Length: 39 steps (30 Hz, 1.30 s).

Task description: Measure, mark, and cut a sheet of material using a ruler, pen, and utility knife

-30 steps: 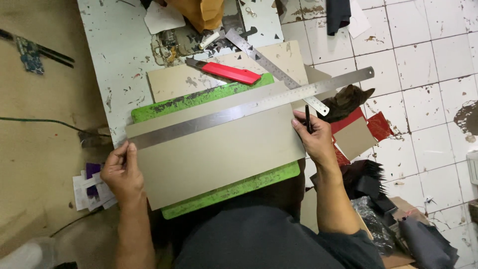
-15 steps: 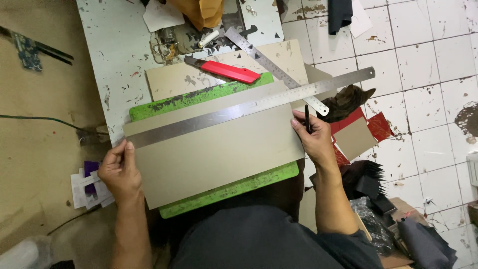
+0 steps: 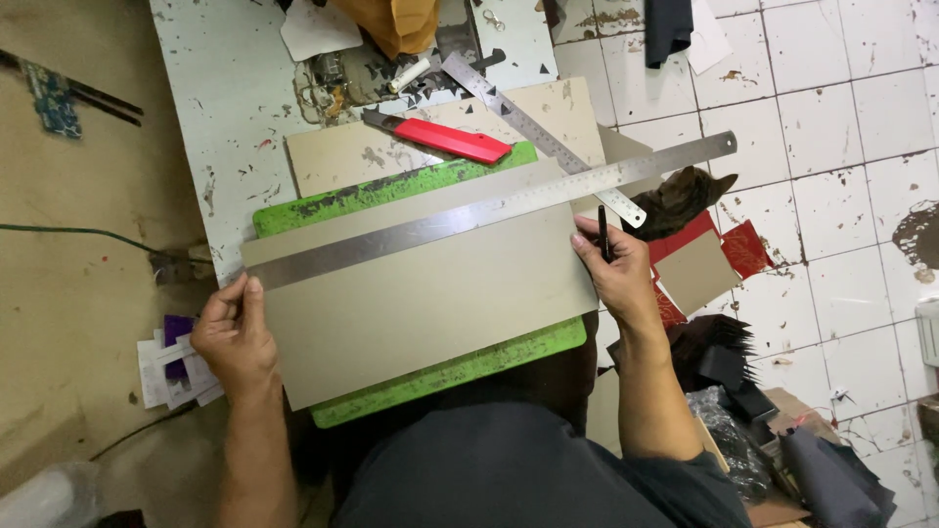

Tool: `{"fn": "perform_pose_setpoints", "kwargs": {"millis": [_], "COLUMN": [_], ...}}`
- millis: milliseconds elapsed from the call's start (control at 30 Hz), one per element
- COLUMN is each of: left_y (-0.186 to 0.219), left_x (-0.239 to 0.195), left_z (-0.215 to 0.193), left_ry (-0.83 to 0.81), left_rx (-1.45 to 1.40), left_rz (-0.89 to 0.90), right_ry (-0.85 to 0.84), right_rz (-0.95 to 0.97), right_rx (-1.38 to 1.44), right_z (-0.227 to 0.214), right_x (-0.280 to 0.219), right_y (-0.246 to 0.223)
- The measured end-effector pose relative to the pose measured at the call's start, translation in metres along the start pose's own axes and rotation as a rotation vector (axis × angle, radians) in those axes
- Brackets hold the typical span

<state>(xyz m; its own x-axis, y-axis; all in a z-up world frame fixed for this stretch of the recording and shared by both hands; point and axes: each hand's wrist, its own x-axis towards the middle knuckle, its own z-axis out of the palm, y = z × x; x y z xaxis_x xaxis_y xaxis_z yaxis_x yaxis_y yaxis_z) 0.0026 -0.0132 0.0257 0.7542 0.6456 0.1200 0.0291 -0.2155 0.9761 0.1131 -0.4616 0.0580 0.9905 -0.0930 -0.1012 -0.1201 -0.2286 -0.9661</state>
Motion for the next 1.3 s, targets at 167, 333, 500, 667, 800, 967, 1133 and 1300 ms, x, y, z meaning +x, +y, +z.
{"fn": "perform_pose_setpoints", "kwargs": {"millis": [167, 333, 500, 667, 800, 967, 1133, 1300], "left_y": [-0.002, -0.008, -0.006, -0.016, -0.01, -0.01, -0.01, -0.007], "left_x": [0.001, 0.001, 0.001, 0.002, 0.001, 0.001, 0.002, 0.002], "left_z": [0.001, -0.001, 0.0, -0.001, -0.001, 0.0, -0.001, -0.002], "left_ry": [0.008, 0.007, 0.001, 0.001, 0.0, 0.004, 0.005, 0.009], "left_rx": [-0.006, -0.026, -0.024, -0.046, -0.025, -0.023, -0.025, 0.003], "left_rz": [-0.007, 0.001, 0.001, -0.001, 0.015, -0.001, 0.001, -0.01], "right_ry": [0.007, 0.013, 0.024, 0.025, 0.03, 0.021, 0.02, -0.002], "right_rz": [0.017, 0.021, 0.027, 0.015, 0.022, 0.031, 0.035, 0.02], "right_rx": [0.011, 0.016, 0.01, -0.007, 0.009, 0.023, 0.043, 0.033], "right_z": [0.0, 0.001, 0.003, 0.003, 0.003, 0.001, 0.001, -0.001], "right_x": [0.0, -0.001, -0.003, -0.004, -0.003, -0.001, -0.001, 0.0], "right_y": [0.004, 0.0, -0.009, -0.005, -0.003, 0.0, 0.0, 0.0]}}
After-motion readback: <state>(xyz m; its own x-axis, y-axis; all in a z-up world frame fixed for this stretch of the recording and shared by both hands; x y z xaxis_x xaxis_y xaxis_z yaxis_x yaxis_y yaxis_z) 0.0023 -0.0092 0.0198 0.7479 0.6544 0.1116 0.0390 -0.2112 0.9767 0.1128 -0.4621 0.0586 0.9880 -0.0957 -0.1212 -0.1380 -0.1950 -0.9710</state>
